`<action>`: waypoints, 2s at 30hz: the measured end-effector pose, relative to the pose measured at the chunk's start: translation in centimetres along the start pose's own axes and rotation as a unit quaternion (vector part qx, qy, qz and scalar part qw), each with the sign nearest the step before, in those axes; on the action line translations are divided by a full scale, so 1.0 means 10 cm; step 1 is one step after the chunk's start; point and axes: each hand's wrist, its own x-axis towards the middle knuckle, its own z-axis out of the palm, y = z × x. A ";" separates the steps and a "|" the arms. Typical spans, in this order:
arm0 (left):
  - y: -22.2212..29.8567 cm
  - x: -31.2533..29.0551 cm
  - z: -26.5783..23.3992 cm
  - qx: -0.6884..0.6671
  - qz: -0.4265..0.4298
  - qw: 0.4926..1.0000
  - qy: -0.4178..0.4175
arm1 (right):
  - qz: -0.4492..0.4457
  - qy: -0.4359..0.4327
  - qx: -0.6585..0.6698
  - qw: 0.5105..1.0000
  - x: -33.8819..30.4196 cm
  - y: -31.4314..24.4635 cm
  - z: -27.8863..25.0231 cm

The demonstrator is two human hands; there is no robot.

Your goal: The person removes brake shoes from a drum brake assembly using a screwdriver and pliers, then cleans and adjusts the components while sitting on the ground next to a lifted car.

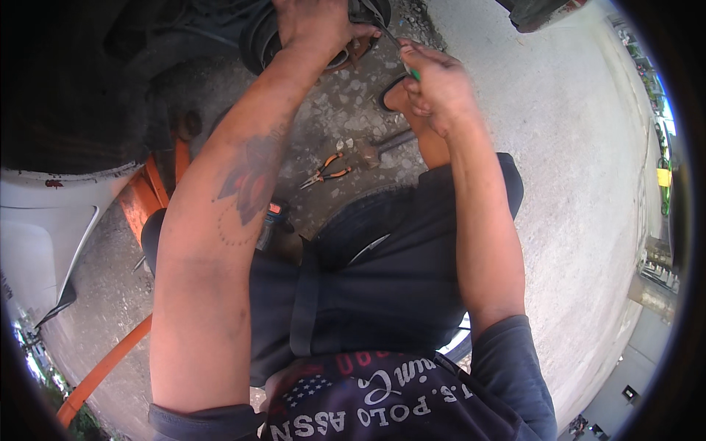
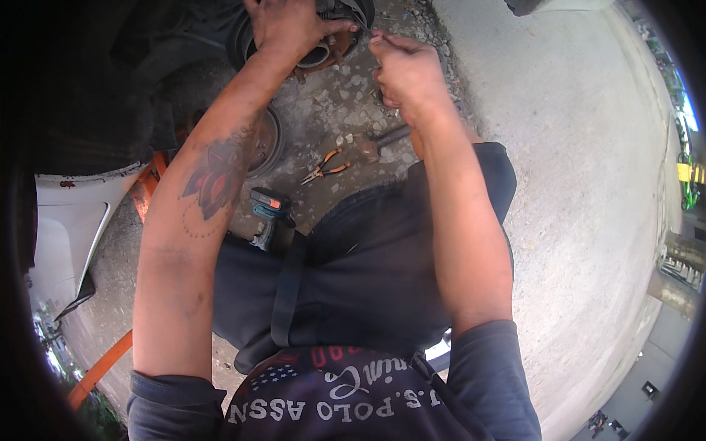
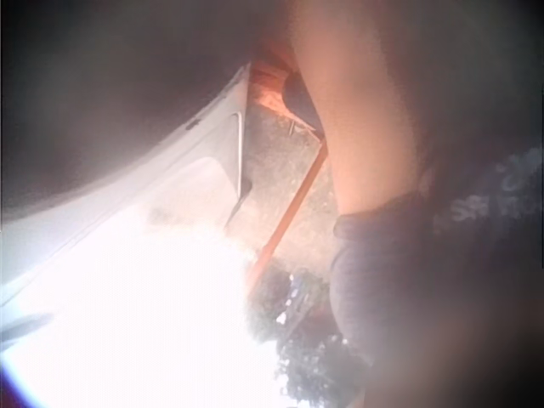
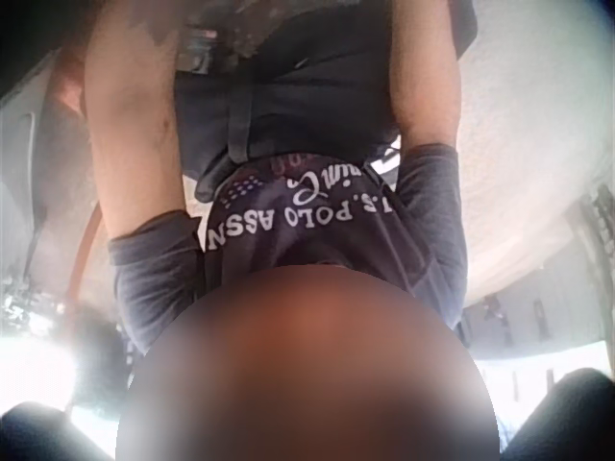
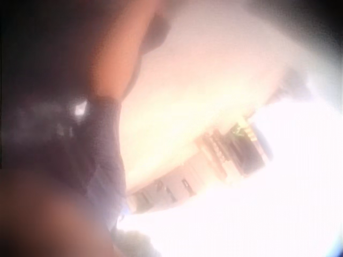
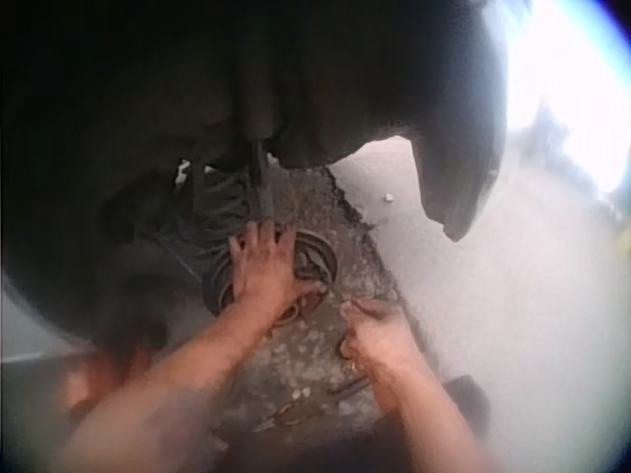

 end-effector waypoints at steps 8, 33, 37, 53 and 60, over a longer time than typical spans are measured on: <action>-0.02 -0.05 0.01 -0.011 0.019 0.998 0.056 | -0.187 0.129 -0.486 0.844 -0.11 0.23 0.15; -0.07 0.01 0.06 -0.034 0.016 0.999 0.038 | 0.052 0.020 0.037 0.998 -0.14 0.00 -0.05; -0.06 0.00 0.10 0.004 0.015 0.997 0.077 | -0.012 0.060 -0.059 0.996 -0.17 0.08 -0.07; -0.03 -0.03 0.04 -0.001 0.008 0.999 0.052 | -0.198 0.116 -0.258 0.938 -0.06 0.27 -0.07; -0.04 0.02 0.13 -0.003 0.007 0.996 0.084 | -0.091 0.044 -0.023 0.995 -0.05 0.16 -0.11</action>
